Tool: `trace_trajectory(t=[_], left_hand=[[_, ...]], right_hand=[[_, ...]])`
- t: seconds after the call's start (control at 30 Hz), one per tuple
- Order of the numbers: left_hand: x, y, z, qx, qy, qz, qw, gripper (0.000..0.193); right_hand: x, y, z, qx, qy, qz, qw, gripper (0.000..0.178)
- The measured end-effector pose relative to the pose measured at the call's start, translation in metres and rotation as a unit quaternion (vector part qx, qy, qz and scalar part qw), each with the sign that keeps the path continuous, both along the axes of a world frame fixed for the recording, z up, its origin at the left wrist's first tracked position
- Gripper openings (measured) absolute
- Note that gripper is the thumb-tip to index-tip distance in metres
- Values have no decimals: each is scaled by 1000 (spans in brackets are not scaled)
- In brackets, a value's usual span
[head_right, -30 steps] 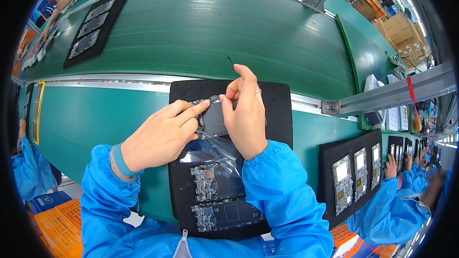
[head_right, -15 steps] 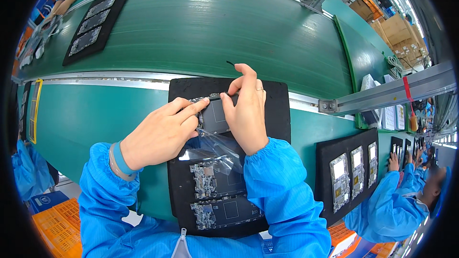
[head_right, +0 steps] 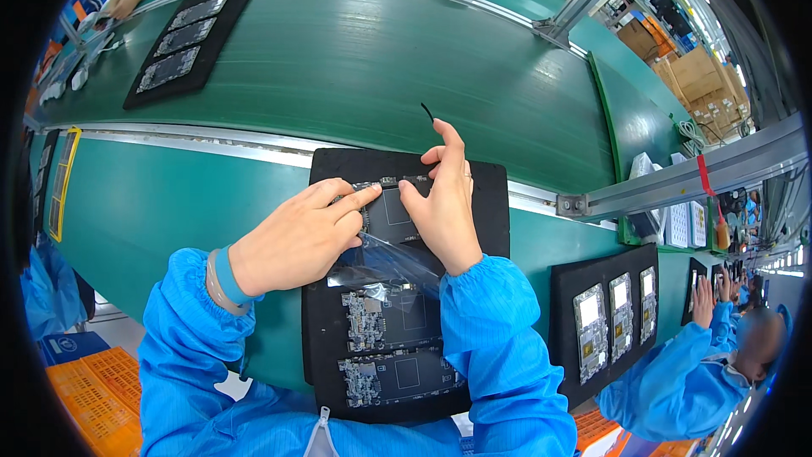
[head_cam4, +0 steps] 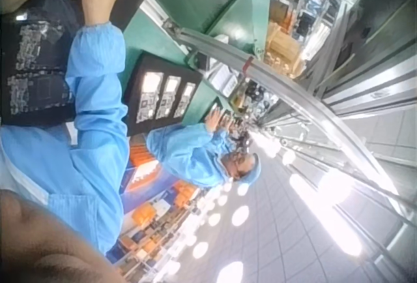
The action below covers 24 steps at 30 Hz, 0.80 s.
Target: Assembling internal components and applying protective films to electronic devices on a production line.
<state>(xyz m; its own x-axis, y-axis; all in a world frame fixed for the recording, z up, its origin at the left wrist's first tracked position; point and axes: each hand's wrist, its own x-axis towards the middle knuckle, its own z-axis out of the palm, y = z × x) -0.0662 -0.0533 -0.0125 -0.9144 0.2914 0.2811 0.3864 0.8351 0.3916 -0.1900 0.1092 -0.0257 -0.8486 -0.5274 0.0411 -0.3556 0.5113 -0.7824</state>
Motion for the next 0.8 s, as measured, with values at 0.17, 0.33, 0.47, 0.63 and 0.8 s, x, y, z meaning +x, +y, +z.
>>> trace_trajectory(t=[0.17,0.33,0.47,0.63,0.8], left_hand=[[3,1,4,-1,-6,1,1000,21],[4,-4,4,-7,1,-9,1000,19],[19,-22,32,163,-94,-103,977,18],[63,12,42,115,-116,-188,969,20],[73,37,37,-4,-67,-162,984,19]], right_hand=[[-3,4,0,-5,-16,1,1000,74],[-9,14,11,-232,-205,-88,947,60],[13,45,31,-242,-207,-111,941,21],[64,61,45,-172,-244,-51,953,12],[91,84,17,-97,-179,-71,977,15]])
